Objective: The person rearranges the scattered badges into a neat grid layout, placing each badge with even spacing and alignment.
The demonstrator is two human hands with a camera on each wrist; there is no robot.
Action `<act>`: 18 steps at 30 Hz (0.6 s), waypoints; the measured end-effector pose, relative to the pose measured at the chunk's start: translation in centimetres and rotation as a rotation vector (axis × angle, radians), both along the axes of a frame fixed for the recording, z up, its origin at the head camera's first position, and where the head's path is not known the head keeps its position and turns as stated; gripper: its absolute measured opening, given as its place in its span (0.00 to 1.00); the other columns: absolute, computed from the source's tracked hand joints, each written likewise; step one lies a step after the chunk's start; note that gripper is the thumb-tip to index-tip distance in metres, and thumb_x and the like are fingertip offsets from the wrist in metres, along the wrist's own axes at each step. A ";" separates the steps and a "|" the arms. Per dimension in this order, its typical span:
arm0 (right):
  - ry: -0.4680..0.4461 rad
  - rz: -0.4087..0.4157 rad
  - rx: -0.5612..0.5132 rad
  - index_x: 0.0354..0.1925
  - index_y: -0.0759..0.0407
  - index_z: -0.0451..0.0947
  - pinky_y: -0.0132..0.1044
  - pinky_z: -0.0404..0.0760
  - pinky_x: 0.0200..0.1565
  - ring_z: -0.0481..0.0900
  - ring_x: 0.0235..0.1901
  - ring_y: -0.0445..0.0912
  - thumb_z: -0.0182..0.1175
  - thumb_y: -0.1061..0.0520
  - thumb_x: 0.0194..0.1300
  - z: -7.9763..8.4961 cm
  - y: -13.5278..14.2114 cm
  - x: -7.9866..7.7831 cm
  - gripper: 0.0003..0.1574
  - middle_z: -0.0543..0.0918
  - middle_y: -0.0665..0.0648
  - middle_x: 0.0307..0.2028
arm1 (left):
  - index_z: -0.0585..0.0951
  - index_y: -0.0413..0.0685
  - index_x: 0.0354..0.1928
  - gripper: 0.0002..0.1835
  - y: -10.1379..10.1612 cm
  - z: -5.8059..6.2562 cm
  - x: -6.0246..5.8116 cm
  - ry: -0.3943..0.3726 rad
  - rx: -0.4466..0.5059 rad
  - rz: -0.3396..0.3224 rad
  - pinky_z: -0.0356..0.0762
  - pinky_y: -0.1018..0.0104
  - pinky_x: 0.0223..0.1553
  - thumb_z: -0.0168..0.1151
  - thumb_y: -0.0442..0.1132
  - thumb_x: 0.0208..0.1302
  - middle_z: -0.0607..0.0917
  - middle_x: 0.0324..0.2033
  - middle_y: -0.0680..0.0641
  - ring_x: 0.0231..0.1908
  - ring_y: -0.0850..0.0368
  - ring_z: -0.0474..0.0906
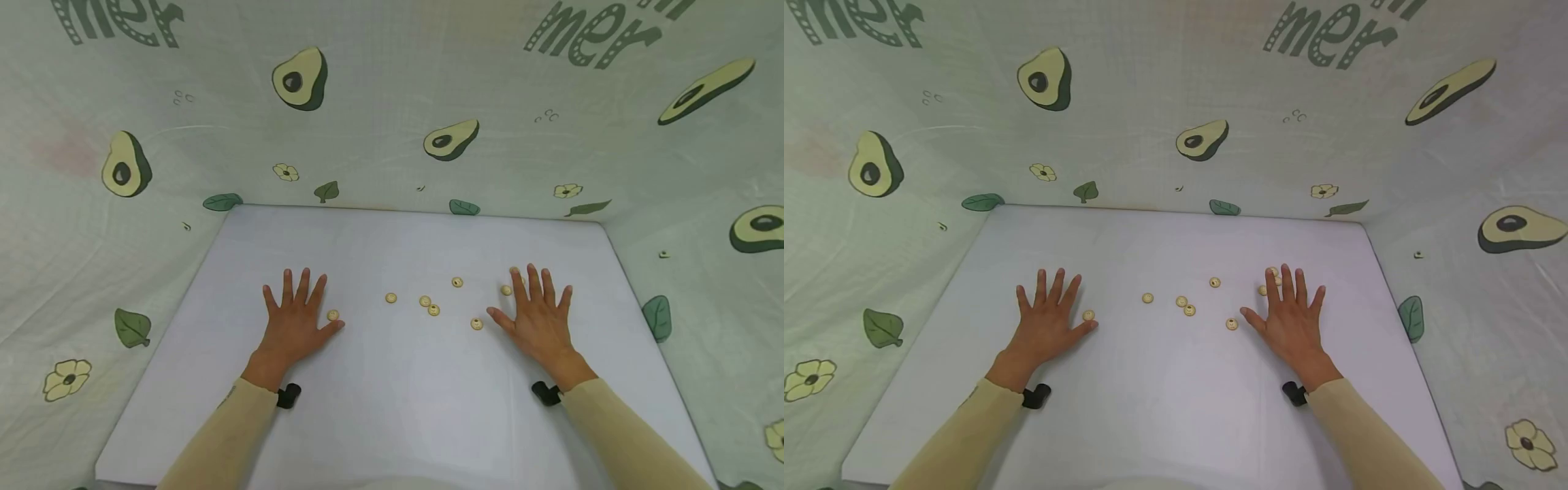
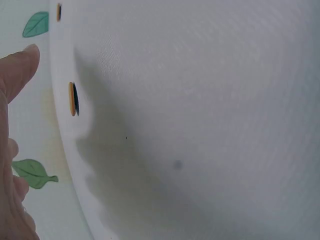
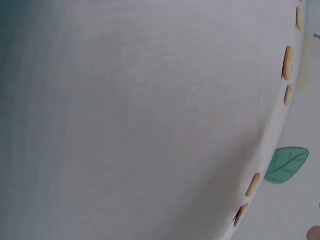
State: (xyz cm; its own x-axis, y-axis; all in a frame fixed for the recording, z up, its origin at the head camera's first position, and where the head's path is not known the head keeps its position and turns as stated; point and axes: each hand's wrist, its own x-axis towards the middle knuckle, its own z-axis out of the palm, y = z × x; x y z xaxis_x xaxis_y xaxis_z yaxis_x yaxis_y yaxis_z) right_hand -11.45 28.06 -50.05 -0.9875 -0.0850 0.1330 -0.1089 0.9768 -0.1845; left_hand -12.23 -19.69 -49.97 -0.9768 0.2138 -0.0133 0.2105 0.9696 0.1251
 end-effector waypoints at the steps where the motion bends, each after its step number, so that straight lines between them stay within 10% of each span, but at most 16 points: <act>1: 0.004 0.002 0.000 0.84 0.58 0.47 0.80 0.31 0.72 0.38 0.82 0.71 0.57 0.26 0.73 0.0 0.0 -0.1 0.61 0.45 0.71 0.83 | 0.51 0.52 0.85 0.56 0.0 0.0 0.0 -0.003 0.001 0.000 0.25 0.18 0.71 0.58 0.75 0.67 0.44 0.84 0.36 0.82 0.29 0.27; 11: 0.047 0.021 0.004 0.83 0.59 0.51 0.76 0.35 0.75 0.44 0.82 0.69 0.60 0.30 0.73 -0.2 0.7 -0.4 0.58 0.50 0.71 0.82 | 0.58 0.48 0.83 0.51 0.5 -0.3 -0.1 -0.016 0.045 -0.022 0.30 0.22 0.74 0.60 0.70 0.69 0.53 0.83 0.35 0.83 0.33 0.36; 18: 0.170 0.081 -0.009 0.73 0.67 0.66 0.73 0.60 0.69 0.65 0.68 0.72 0.68 0.42 0.70 -0.4 1.1 -1.1 0.47 0.68 0.74 0.69 | 0.72 0.41 0.71 0.40 0.5 -0.8 0.1 0.043 0.092 -0.026 0.49 0.25 0.73 0.68 0.61 0.68 0.71 0.72 0.34 0.75 0.32 0.60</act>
